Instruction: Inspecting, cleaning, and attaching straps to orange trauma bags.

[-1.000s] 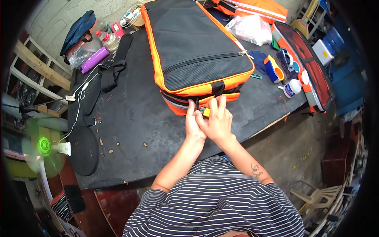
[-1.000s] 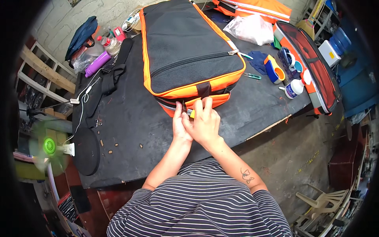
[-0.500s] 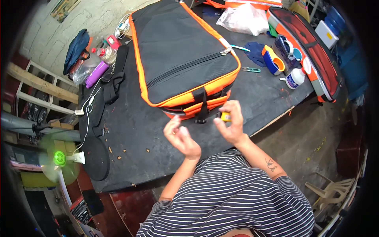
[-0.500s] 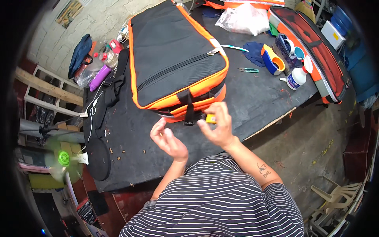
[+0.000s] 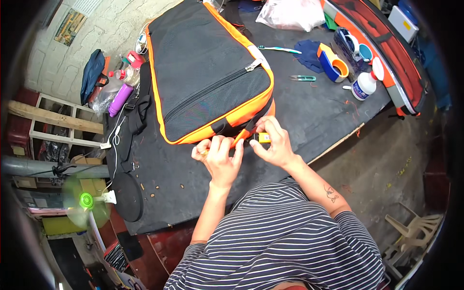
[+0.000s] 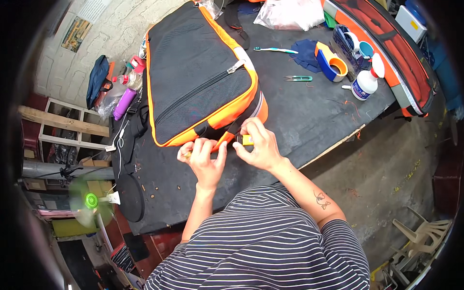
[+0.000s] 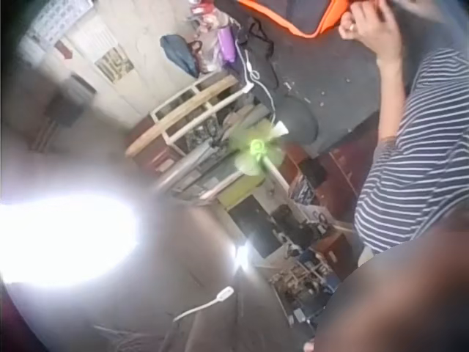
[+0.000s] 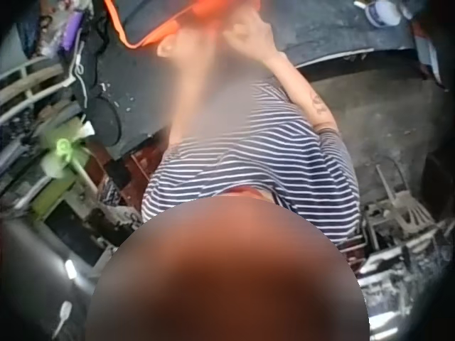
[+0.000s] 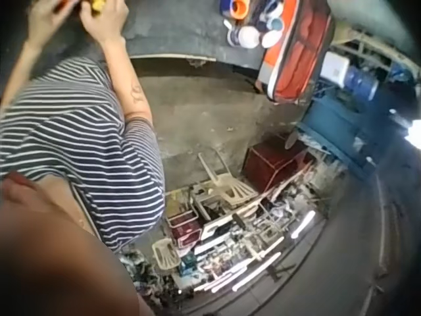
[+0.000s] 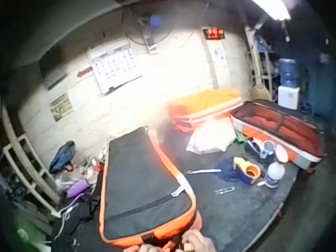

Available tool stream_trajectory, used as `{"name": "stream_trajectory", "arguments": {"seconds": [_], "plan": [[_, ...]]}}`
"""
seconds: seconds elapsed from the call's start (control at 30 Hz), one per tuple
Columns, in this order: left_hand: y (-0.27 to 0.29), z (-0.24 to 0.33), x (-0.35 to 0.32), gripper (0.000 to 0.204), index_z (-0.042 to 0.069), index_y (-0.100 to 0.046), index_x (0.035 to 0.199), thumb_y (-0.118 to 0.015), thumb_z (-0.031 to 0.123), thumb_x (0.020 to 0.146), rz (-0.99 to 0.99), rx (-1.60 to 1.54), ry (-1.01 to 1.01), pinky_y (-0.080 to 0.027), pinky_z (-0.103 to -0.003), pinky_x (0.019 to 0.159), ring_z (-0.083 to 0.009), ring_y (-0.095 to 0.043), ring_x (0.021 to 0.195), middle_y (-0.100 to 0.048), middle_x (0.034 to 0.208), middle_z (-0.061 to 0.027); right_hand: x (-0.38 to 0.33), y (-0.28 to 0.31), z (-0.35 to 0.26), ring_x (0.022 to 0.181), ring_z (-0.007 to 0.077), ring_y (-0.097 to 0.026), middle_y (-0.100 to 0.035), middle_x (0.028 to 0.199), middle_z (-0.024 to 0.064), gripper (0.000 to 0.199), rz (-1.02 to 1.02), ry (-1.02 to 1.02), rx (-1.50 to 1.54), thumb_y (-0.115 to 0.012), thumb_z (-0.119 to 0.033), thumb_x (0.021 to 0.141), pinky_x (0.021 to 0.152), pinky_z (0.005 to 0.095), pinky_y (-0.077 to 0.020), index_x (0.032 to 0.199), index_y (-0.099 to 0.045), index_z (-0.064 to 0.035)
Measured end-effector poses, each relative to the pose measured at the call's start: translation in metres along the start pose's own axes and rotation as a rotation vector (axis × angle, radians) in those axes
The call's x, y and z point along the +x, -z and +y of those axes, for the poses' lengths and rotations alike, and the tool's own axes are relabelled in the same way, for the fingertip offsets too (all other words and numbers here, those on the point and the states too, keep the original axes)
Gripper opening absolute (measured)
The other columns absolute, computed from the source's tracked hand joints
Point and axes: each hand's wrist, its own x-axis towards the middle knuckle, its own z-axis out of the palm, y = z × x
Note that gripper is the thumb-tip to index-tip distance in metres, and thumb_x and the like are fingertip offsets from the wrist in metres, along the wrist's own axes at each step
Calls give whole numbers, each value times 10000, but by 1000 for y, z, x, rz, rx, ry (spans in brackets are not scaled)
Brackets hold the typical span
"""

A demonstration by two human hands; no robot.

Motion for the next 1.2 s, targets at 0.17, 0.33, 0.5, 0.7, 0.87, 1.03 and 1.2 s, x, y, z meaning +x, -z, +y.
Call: {"name": "stream_trajectory", "arguments": {"seconds": [0.17, 0.33, 0.5, 0.7, 0.87, 1.03, 1.2], "plan": [[1, 2, 4, 193, 143, -593, 715, -762, 225, 672, 4, -46, 17, -245, -387, 862, -203, -446, 859, -547, 762, 30, 0, -8, -9, 714, 292, -605, -512, 893, 108, 328, -4, -16, -112, -721, -184, 668, 606, 367, -506, 861, -512, -20], [-1, 3, 3, 187, 143, -593, 716, -755, 225, 673, -7, -17, 30, -241, -388, 874, -206, -442, 863, -547, 763, 29, -1, -15, -8, 722, 306, -608, -516, 885, 111, 297, 27, -119, -103, -712, -148, 677, 607, 375, -506, 862, -514, -26], [-5, 8, 4, 184, 153, -584, 715, -716, 280, 700, 38, 87, 37, -240, -420, 876, -229, -427, 864, -507, 758, 12, -7, -9, 18, 709, 301, -587, -533, 854, 119, 259, 161, -146, 129, -694, -122, 736, 632, 352, -490, 876, -504, -14], [-12, 3, 4, 217, 126, -535, 680, -730, 216, 657, 88, 105, 18, -249, -413, 878, -244, -422, 910, -499, 769, -9, -5, -10, 30, 719, 300, -568, -488, 856, 115, 290, 161, -196, 121, -697, -156, 744, 636, 364, -479, 873, -476, -19], [-17, 2, 6, 245, 117, -497, 668, -722, 212, 655, 76, 127, 19, -263, -419, 865, -258, -412, 895, -461, 756, -25, -4, -15, 25, 720, 314, -552, -450, 879, 121, 279, 118, -209, 79, -680, -124, 703, 626, 372, -479, 862, -471, -29], [-17, 4, 6, 249, 116, -493, 673, -721, 218, 661, 95, 140, 19, -265, -416, 860, -260, -411, 890, -460, 760, -29, -3, -18, 22, 730, 307, -552, -448, 884, 121, 267, 136, -240, 92, -669, -103, 703, 628, 375, -481, 858, -467, -24], [-18, 2, 6, 251, 126, -494, 650, -735, 196, 642, 82, 114, 35, -267, -408, 866, -245, -419, 887, -465, 746, -12, -1, -18, 21, 729, 294, -550, -448, 880, 118, 262, 166, -287, 175, -673, -78, 701, 627, 376, -481, 850, -465, -18]]}}
